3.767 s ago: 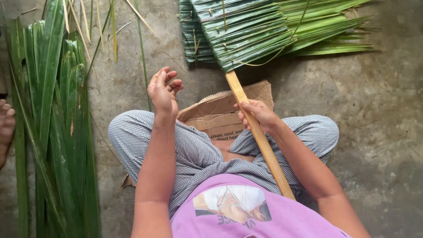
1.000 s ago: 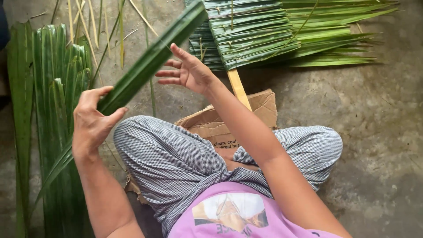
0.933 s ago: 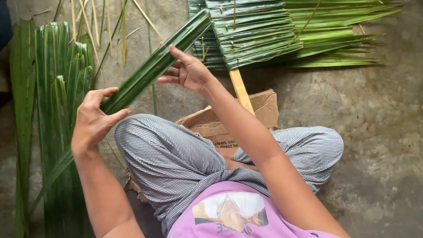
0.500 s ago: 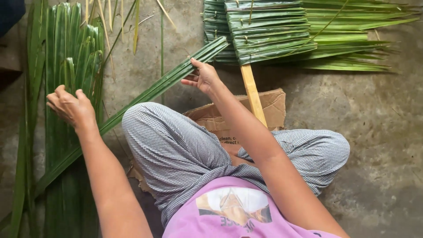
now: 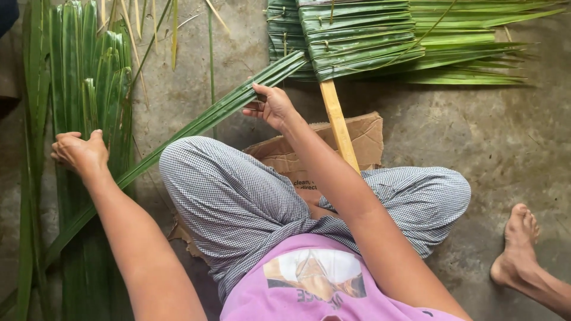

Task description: Weaving individual palm leaves around a wooden stick to create a thatched panel for roofing or mats.

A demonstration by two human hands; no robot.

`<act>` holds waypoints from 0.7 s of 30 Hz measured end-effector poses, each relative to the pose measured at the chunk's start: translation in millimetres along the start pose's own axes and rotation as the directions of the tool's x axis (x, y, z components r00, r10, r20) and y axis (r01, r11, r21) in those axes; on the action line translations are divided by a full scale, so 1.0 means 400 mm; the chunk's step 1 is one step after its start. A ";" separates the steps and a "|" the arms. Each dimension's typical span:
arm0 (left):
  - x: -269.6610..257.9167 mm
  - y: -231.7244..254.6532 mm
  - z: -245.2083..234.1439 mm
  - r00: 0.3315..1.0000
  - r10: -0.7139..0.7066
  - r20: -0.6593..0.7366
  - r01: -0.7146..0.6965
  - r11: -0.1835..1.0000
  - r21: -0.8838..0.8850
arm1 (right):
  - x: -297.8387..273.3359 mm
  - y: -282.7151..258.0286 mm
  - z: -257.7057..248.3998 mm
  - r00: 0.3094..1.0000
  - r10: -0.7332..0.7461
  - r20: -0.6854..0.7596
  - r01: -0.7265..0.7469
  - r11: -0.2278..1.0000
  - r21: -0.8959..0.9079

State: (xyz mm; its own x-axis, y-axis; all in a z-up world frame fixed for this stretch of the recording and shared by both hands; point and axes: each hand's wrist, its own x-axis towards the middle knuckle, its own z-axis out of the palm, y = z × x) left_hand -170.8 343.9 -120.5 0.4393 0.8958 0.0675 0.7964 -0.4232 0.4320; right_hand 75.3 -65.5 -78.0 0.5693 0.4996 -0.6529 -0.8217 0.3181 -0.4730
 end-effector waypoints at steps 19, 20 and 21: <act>-0.085 0.541 -0.219 0.730 0.638 -0.246 -0.682 0.660 -0.314 | -0.055 -0.069 0.048 0.958 -0.068 0.278 0.071 0.998 0.002; -0.093 0.578 -0.223 0.689 0.673 -0.267 -0.719 0.593 -0.362 | -0.056 -0.071 0.048 0.954 -0.076 0.291 0.085 0.996 -0.016; -0.111 0.627 -0.242 0.688 0.675 -0.266 -0.720 0.591 -0.363 | -0.070 -0.085 0.061 0.954 -0.078 0.289 0.086 0.996 -0.014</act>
State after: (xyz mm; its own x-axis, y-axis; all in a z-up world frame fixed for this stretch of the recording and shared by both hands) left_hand -30.5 211.2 71.8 0.7294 0.3672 0.5772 0.0035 -0.8458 0.5336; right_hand 86.5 -70.8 -29.2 0.5991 0.6849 -0.4147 -0.7691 0.3482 -0.5360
